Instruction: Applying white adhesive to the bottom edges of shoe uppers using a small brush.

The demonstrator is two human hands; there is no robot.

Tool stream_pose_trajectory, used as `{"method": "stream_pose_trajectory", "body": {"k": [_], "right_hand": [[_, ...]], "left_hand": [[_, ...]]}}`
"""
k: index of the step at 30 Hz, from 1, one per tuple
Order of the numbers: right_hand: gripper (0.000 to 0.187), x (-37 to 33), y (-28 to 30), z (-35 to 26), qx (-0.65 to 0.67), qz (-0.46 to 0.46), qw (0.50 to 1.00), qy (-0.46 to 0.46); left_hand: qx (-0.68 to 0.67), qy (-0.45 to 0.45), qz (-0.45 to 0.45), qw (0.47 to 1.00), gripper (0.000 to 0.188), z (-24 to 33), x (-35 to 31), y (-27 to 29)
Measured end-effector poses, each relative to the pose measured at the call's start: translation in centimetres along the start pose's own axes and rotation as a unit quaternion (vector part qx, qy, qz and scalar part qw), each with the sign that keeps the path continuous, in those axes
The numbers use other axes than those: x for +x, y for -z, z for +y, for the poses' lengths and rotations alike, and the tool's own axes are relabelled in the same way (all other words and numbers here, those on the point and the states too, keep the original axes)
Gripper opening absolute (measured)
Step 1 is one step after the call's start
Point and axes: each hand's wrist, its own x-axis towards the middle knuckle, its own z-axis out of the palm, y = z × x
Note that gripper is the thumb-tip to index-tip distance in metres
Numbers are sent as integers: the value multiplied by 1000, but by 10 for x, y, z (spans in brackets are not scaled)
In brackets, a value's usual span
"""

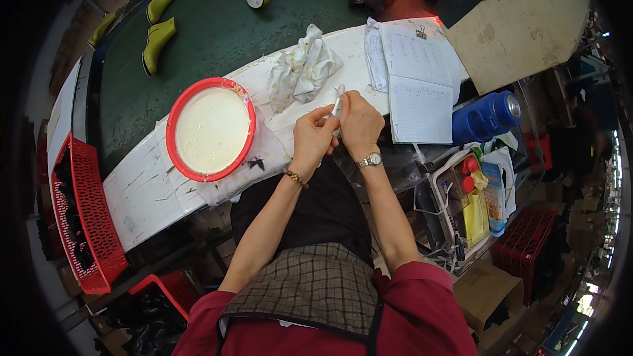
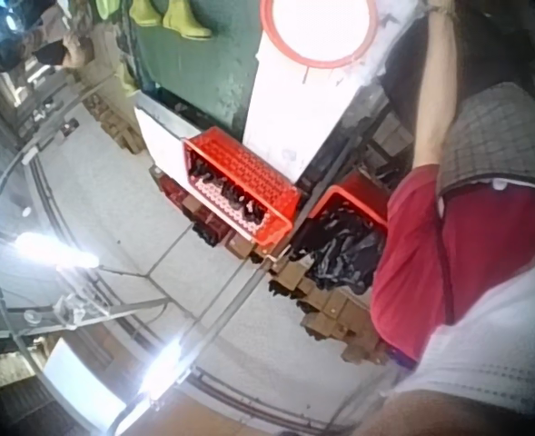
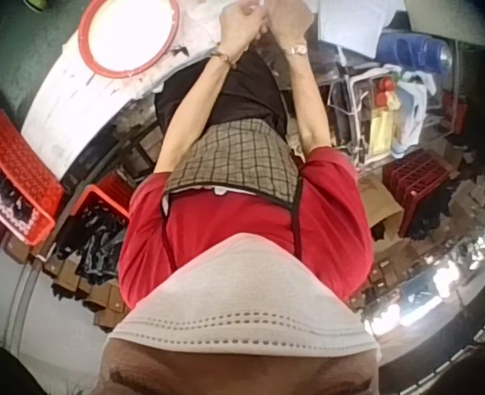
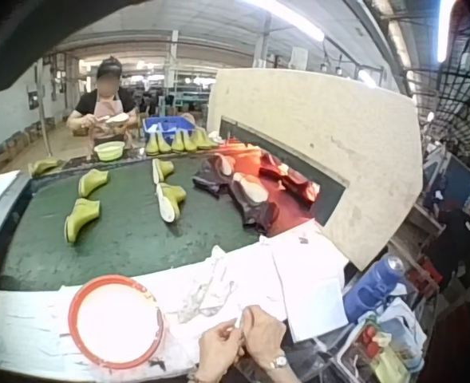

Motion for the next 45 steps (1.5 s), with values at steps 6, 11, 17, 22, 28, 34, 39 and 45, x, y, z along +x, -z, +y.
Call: {"method": "stream_pose_trajectory", "body": {"k": [6,11,17,22,28,34,39,45], "right_hand": [[23,14,12,20,246,-1,955,-163],[20,5,51,6,138,-74,986,-61],[16,-1,32,-2,61,-20,997,38],[19,-8,7,-6,19,38,999,8],[20,-10,2,21,358,-58,916,-172],[14,4,43,22,241,57,964,-101],[8,20,50,25,17,-1,993,118],[5,34,44,25,-39,7,982,184]], "left_hand": [[98,-63,34,993,37,-7,-11,8],[165,-140,73,974,33,-23,4,15],[181,-151,74,969,32,-26,8,13],[292,-257,113,914,32,-16,5,13],[387,-236,111,884,34,10,-4,20],[401,-234,131,876,33,4,2,25],[406,-217,122,879,32,5,4,29],[407,-200,110,884,33,8,6,33]]}}
